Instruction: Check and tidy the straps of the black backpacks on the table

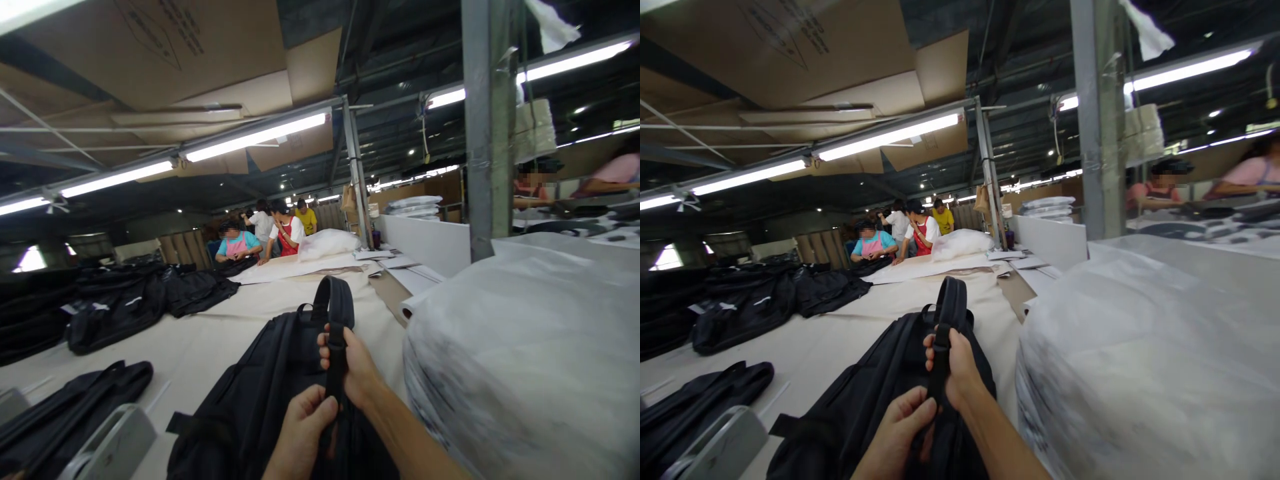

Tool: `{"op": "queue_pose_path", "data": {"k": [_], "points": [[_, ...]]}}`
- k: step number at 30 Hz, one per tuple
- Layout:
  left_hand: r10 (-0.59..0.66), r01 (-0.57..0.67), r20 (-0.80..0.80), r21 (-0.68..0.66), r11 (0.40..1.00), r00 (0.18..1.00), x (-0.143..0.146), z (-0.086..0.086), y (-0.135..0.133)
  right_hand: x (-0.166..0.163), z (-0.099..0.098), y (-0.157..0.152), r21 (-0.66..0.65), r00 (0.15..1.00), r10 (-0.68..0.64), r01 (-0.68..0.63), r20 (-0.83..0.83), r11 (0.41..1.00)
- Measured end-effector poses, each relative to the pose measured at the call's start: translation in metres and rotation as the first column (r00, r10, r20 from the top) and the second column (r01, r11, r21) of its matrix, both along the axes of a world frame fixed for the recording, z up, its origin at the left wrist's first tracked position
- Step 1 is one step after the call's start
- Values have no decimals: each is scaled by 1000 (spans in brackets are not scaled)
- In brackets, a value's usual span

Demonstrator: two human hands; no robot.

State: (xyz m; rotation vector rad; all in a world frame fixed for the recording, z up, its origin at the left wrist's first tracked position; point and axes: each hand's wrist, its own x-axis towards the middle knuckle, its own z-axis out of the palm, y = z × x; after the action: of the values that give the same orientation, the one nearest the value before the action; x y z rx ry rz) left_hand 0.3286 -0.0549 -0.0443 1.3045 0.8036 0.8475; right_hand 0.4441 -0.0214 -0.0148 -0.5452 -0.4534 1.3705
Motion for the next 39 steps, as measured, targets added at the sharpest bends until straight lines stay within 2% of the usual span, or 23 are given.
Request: {"op": "queue_pose_path", "data": {"k": [4, 7, 9, 11, 14, 18, 19, 21, 23, 25, 29, 32, 35, 39], "points": [[-45, 45, 9, 15, 999, 999, 4, 5, -10, 7, 0, 3, 24, 998, -24, 25, -58, 999], [-59, 60, -10, 23, 998, 998, 7, 1, -11, 17, 3, 6, -34, 990, 18, -23, -142, 999], [-84, 84, -5, 2, 996, 996, 10, -4, -8, 27, 6, 6, -25, 985, 77, -82, -156, 996], [-108, 109, 12, -14, 994, 994, 12, -7, -2, 40, 9, 3, 59, 962, 217, -210, -163, 976], [-129, 130, 39, -15, 991, 991, 15, -10, 3, 59, 14, -6, 239, 903, 405, -365, -145, 900], [-116, 121, 82, -60, 991, 990, 14, -14, 1, 69, 21, -21, 354, 858, 501, -438, -109, 826], [-106, 112, 89, -75, 991, 990, 13, -15, -1, 69, 23, -22, 339, 856, 505, -445, -111, 829], [-90, 100, 106, -93, 991, 990, 11, -17, -3, 65, 28, -18, 254, 878, 458, -416, -139, 873], [-102, 111, 113, -75, 991, 988, 9, -17, -3, 62, 35, -7, 118, 918, 364, -348, -158, 930], [-118, 122, 101, -38, 992, 988, 8, -12, 0, 62, 44, 9, 17, 951, 269, -270, -153, 963], [-96, 96, 78, 5, 995, 992, 10, 3, 10, 70, 65, 40, -91, 976, 191, -201, -107, 975], [-102, 101, 80, 16, 995, 992, 13, 9, 13, 73, 73, 55, -198, 988, 144, -152, -52, 968], [-99, 99, 104, 5, 995, 990, 14, 4, 10, 71, 68, 66, -296, 996, 91, -89, -6, 951], [-112, 124, 147, -74, 990, 983, 13, -15, 2, 63, 47, 69, -368, 998, 55, -44, 18, 929]]}}
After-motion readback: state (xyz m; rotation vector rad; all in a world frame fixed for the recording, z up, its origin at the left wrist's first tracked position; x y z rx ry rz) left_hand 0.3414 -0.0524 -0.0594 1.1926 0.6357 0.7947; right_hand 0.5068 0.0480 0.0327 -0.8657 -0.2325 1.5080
